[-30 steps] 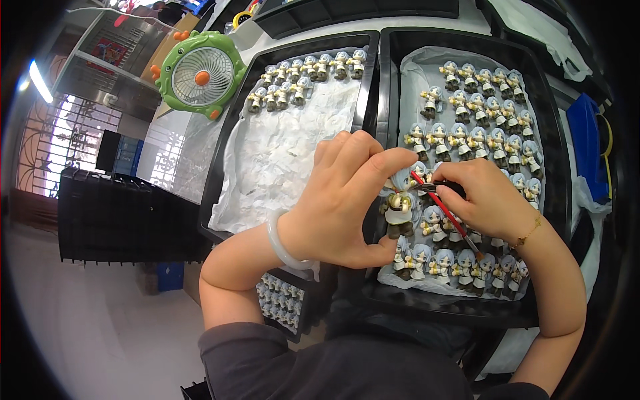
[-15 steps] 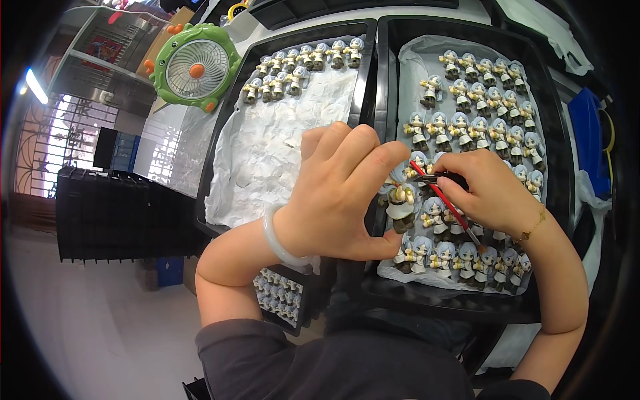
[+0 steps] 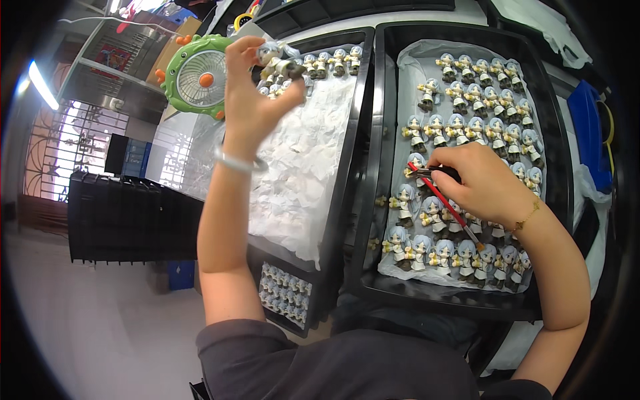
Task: The person paints small figurines using a red paintbrush. They pick up a figurine from a tray, apply paint to specific details, and place it back in the tray. The process is repeated for multiple figurines in a batch.
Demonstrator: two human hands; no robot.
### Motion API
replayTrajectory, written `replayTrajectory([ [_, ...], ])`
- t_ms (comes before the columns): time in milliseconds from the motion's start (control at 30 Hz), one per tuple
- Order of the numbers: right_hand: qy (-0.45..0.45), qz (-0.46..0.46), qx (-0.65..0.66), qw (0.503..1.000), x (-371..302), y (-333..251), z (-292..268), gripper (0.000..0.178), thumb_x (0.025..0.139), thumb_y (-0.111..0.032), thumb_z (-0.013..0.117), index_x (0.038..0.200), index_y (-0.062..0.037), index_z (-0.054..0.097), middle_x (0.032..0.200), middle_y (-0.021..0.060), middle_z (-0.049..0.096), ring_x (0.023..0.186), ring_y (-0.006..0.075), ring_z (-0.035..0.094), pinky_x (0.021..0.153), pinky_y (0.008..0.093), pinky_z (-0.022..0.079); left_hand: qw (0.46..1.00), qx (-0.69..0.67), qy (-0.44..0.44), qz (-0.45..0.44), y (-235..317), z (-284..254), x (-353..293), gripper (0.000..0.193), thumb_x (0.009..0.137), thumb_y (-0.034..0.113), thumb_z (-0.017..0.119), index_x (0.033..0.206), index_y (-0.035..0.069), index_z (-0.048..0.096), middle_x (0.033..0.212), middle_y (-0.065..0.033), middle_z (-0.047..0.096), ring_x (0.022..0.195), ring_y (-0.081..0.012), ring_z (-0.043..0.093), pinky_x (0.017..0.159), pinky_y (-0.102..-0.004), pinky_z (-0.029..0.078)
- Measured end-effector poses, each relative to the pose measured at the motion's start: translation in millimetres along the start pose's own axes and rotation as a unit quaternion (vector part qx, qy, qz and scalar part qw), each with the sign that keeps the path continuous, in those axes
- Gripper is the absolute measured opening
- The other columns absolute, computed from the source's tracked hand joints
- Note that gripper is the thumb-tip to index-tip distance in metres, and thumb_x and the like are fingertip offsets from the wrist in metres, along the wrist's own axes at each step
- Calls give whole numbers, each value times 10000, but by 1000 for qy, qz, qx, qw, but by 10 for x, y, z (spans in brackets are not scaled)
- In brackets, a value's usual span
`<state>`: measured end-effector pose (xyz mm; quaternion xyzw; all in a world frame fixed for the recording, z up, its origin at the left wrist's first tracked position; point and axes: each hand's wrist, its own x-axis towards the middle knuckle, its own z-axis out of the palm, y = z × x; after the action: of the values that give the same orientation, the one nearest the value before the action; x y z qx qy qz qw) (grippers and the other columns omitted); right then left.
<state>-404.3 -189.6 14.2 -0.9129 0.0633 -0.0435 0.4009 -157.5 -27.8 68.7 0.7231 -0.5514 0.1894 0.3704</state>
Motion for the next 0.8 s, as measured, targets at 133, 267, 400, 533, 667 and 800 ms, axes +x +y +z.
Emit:
replayTrajectory([
  [133, 12, -16, 4, 1000, -7, -20, -37, 188, 749, -139, 500, 794, 13, 601, 686, 179, 589, 665, 319, 577, 650, 380, 450, 984, 59, -152, -66, -736, 280, 65, 615, 529, 218, 706, 1060, 92, 422, 962, -148, 555, 945, -289, 531, 830, -364, 407],
  [267, 21, -29, 11, 999, 31, 56, -8, 171, 748, -132, 517, 805, 10, 594, 668, 173, 581, 617, 308, 563, 603, 355, 440, 937, 135, -303, -110, -1139, 483, -45, 665, 548, 175, 682, 1161, 98, 436, 1123, -140, 518, 1077, -296, 466, 924, -339, 357],
  [400, 20, -23, 6, 1000, 16, 93, 3, 174, 746, -136, 519, 803, 8, 599, 673, 175, 586, 613, 305, 569, 599, 355, 444, 916, 87, -374, -119, -1203, 596, -80, 671, 559, 178, 671, 1197, 157, 467, 1192, -137, 452, 1182, -308, 322, 997, -382, 267],
  [533, -5, -9, -3, 1000, -6, 11, -17, 196, 729, -139, 466, 780, -7, 603, 697, 174, 595, 674, 317, 584, 653, 389, 465, 899, 211, -380, -54, -1166, 550, -77, 713, 569, 176, 658, 1245, 140, 435, 1263, -137, 390, 1182, -315, 331, 995, -374, 285],
  [667, -46, 7, -49, 998, -33, -47, -30, 218, 736, -150, 456, 813, -19, 612, 711, 171, 602, 696, 306, 596, 661, 392, 470, 959, 113, -258, 21, -706, 666, 192, 670, 583, 152, 640, 1222, 96, 444, 1231, -150, 415, 1163, -319, 351, 980, -374, 300],
  [800, -53, 19, -46, 997, -44, 16, -39, 205, 745, -159, 480, 805, -8, 605, 661, 171, 587, 644, 315, 582, 635, 390, 461, 951, 34, -240, 190, 140, 1383, 415, 326, 676, 124, 537, 995, 76, 587, 943, -119, 591, 920, -297, 541, 819, -395, 417],
])
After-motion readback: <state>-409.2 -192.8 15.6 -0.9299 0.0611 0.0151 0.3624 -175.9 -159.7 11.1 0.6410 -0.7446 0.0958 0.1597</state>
